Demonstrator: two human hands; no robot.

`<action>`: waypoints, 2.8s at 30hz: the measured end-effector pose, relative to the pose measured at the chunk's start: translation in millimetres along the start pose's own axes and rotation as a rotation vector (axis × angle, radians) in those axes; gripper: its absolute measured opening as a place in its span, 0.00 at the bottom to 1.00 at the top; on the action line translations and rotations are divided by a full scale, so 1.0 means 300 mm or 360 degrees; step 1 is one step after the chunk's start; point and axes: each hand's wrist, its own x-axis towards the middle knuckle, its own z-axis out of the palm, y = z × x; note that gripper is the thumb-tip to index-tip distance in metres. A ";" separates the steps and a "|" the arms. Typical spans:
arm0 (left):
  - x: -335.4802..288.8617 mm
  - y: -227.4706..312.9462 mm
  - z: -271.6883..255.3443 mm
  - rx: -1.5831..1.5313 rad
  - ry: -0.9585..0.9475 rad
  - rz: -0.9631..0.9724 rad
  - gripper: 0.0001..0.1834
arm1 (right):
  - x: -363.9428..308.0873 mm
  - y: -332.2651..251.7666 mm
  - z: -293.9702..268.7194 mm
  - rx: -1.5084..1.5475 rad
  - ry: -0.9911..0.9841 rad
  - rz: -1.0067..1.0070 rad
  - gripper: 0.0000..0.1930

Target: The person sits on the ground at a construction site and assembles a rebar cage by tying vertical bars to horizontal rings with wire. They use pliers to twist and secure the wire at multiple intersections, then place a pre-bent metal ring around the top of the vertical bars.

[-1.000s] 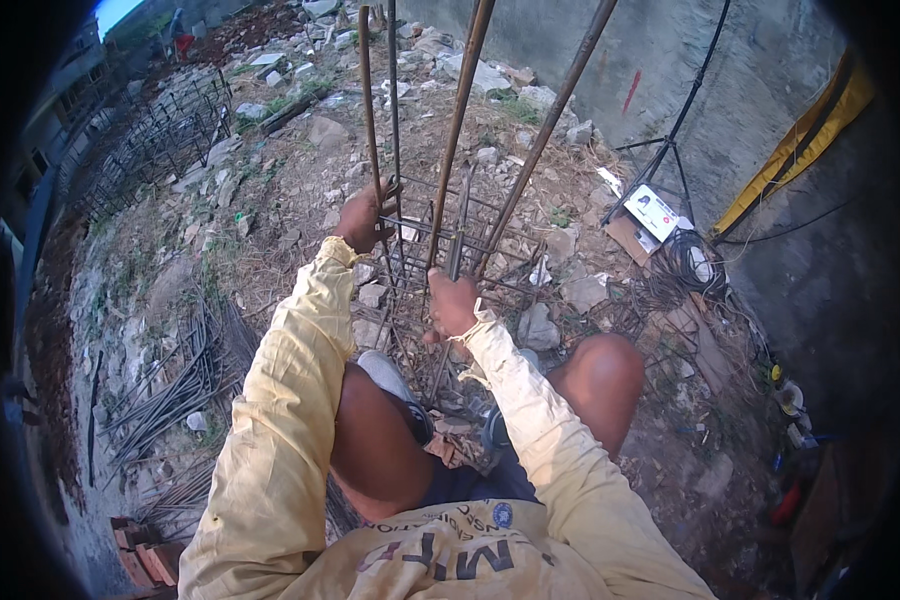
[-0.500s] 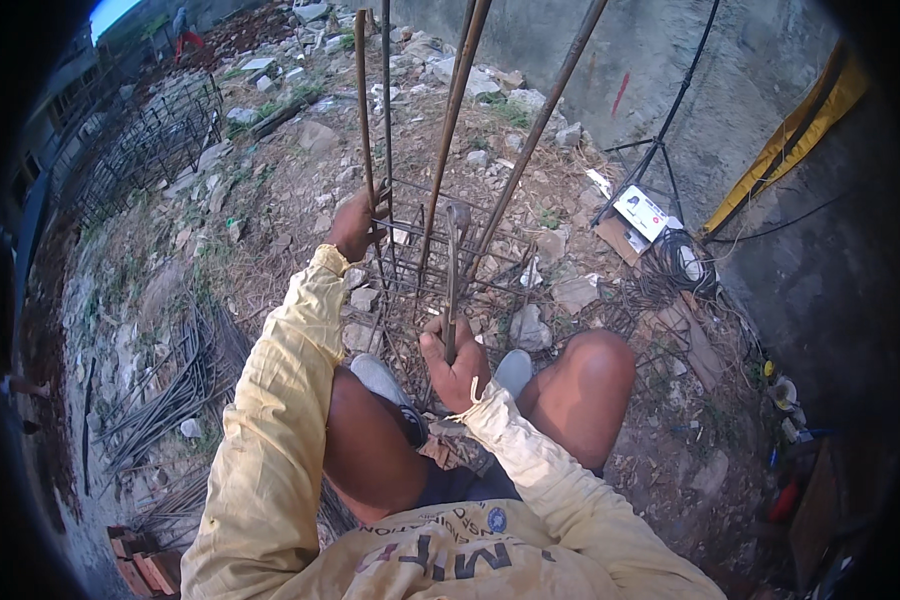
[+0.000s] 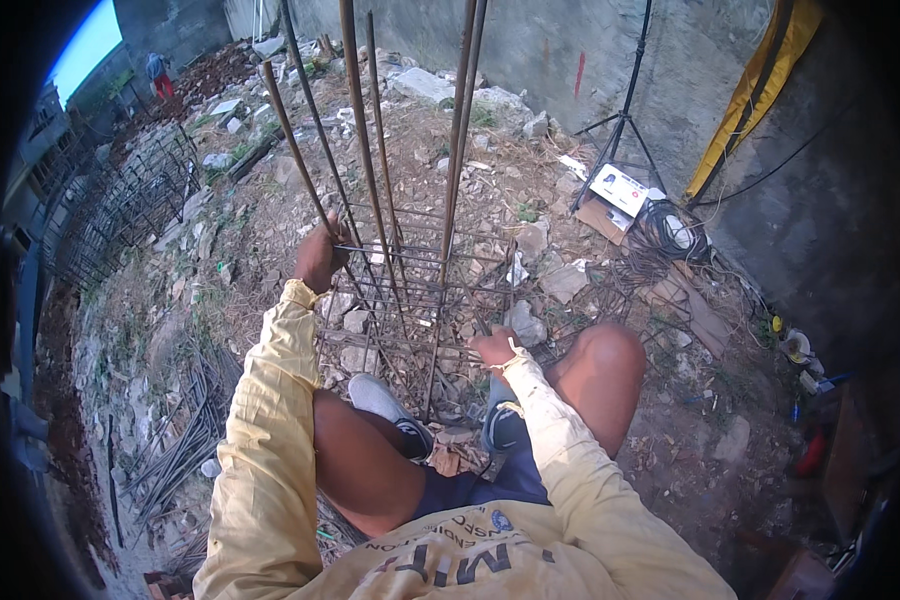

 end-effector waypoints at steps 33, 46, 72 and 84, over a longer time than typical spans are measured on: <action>-0.054 0.056 0.069 0.0159 0.0082 -0.0048 0.19 | 0.442 -0.239 -0.367 -0.1431 -0.0242 -0.0747 0.31; -0.048 0.042 -0.002 -0.0262 0.0297 -0.0188 0.15 | 0.263 -0.529 -0.338 -0.1141 -0.0471 -0.0953 0.25; -0.102 0.128 0.027 0.0245 0.0153 -0.0162 0.14 | -0.257 0.156 -0.026 -0.0213 -0.0109 -0.0614 0.32; -0.202 0.154 -0.121 0.0006 0.0340 -0.0096 0.13 | -0.076 -0.354 0.497 0.2104 -0.0952 0.0169 0.10</action>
